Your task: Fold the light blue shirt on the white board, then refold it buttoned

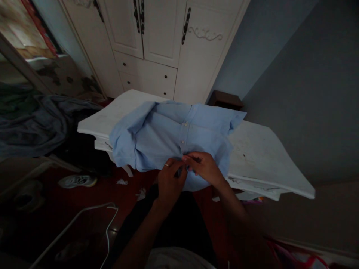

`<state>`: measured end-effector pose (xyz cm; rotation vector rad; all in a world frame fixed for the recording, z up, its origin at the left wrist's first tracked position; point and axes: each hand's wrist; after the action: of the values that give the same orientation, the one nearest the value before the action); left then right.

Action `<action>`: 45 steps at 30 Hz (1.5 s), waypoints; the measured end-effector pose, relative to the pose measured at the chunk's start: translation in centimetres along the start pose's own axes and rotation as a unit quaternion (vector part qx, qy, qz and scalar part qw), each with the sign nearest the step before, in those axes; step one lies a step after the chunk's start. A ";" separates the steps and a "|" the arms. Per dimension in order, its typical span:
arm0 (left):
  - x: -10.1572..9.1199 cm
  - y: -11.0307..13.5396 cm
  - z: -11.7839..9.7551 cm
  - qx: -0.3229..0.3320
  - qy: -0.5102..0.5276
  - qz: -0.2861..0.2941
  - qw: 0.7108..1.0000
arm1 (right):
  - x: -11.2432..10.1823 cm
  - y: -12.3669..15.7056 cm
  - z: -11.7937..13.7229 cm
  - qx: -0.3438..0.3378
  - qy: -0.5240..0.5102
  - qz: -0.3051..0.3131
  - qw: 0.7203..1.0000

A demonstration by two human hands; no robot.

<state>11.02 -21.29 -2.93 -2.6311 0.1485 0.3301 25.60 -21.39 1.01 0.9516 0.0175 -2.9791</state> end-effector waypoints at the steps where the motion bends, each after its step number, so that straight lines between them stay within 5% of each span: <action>1: 0.1 0.1 0.1 0.010 -0.005 0.002 1.000 | -0.2 -0.4 -0.2 0.026 -0.030 0.023 0.999; 6: -0.1 0.2 0.3 0.022 0.007 0.030 0.999 | -0.8 -1.4 -0.3 0.079 -0.094 0.072 0.990; 11: -0.9 -0.5 0.6 -0.010 -0.006 -0.033 0.999 | -0.9 -1.6 0.2 0.058 -0.094 0.088 0.990; 23: -2.3 -2.4 2.2 0.023 -0.119 0.099 0.988 | 0.4 -1.9 -0.2 -0.006 -0.071 0.047 0.996; 31: -2.2 -3.1 2.9 0.014 -0.051 0.068 0.996 | 0.6 -2.0 -0.1 -0.085 0.016 0.022 0.996; 38: -2.9 -4.0 3.1 -0.008 0.031 0.079 0.996 | 1.0 -2.3 -0.4 -0.203 0.123 -0.067 0.969; 45: -2.7 -4.1 2.9 0.011 -0.037 0.075 0.996 | 0.9 -2.5 -0.7 -0.156 0.071 -0.056 0.984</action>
<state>8.49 -16.17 -2.90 -2.5867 0.3229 0.4728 25.26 -18.93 -0.03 1.1484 0.5393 -2.8729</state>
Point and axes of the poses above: each hand's wrist, its own y-axis away from the middle knuckle, its own x-axis out of the palm, z = x × y, and after that the axes turned 8 degrees about y, right-handed
